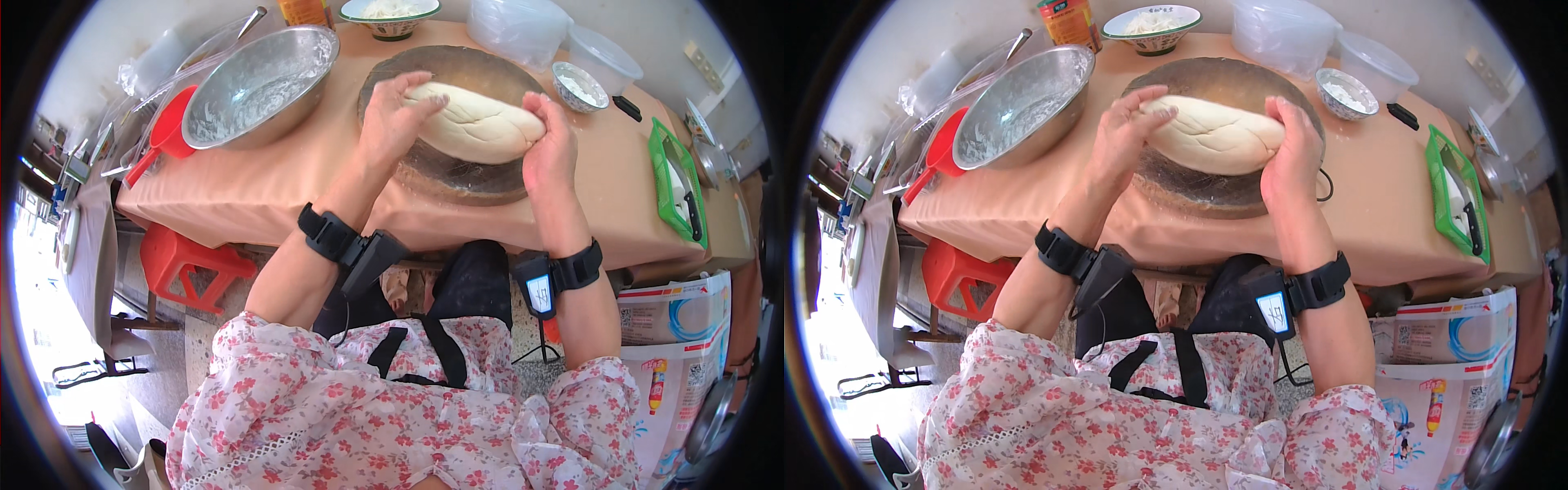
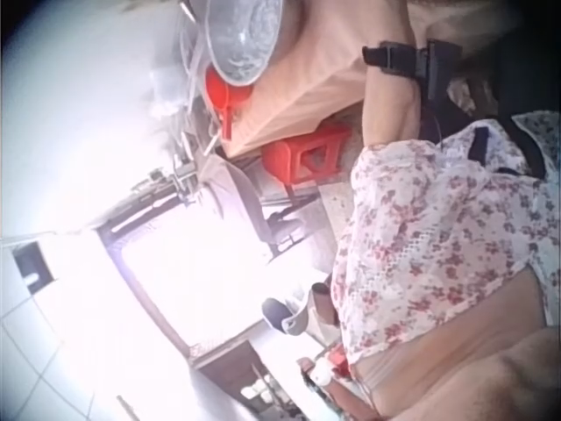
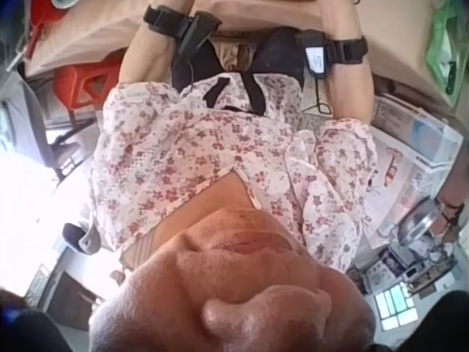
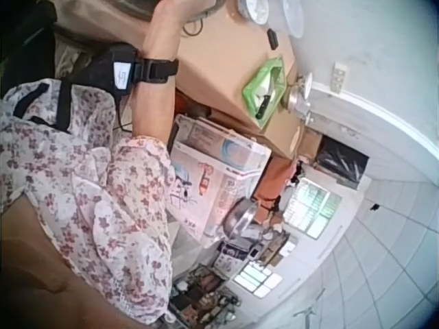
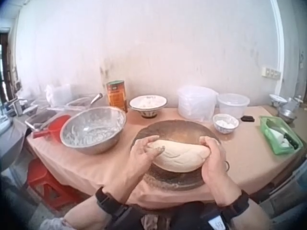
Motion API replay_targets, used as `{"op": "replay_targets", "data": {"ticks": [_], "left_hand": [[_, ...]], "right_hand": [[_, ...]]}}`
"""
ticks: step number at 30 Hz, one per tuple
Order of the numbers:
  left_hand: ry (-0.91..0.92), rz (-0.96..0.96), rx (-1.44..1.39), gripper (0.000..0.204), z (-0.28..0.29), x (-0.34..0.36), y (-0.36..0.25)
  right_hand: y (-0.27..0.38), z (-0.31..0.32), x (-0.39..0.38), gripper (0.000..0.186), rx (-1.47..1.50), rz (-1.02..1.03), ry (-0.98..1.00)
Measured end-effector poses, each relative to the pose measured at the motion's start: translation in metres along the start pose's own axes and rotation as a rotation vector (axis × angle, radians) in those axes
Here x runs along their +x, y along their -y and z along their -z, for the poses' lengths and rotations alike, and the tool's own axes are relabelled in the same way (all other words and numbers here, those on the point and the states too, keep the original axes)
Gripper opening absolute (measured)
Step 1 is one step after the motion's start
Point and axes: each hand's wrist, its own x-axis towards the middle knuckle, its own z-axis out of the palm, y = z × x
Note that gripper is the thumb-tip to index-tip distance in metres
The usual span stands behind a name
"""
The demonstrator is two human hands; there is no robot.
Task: The recorder is kneading a large piece of white dough on a wooden cutting board.
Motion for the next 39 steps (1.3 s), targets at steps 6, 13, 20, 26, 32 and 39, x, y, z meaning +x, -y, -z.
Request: {"op": "replay_targets", "data": {"ticks": [6, 13, 20, 26, 32, 39], "left_hand": [[-0.077, -0.233, 0.373, 0.034, 0.001, -0.003, 0.006], [-0.013, -0.404, 0.621, 0.026, -0.011, 0.012, -0.004], [-0.055, -0.572, 0.801, 0.024, -0.032, -0.002, 0.010], [-0.007, -0.641, 0.734, 0.029, -0.021, -0.018, 0.015], [-0.030, -0.694, 0.593, 0.032, -0.015, -0.039, 0.009], [0.030, -0.629, 0.556, 0.035, -0.014, -0.049, 0.003]], "right_hand": [[-0.007, 0.007, 0.006, 0.026, -0.597, 0.147, 0.144], [0.012, -0.026, -0.003, 0.023, -1.089, 0.490, 0.315], [-0.014, -0.024, -0.007, 0.023, -1.598, 0.802, 0.463], [-0.011, -0.017, -0.022, 0.024, -1.541, 0.887, 0.522], [-0.003, -0.006, -0.043, 0.034, -1.326, 0.907, 0.544], [-0.004, 0.003, -0.063, 0.041, -1.319, 0.926, 0.516]]}}
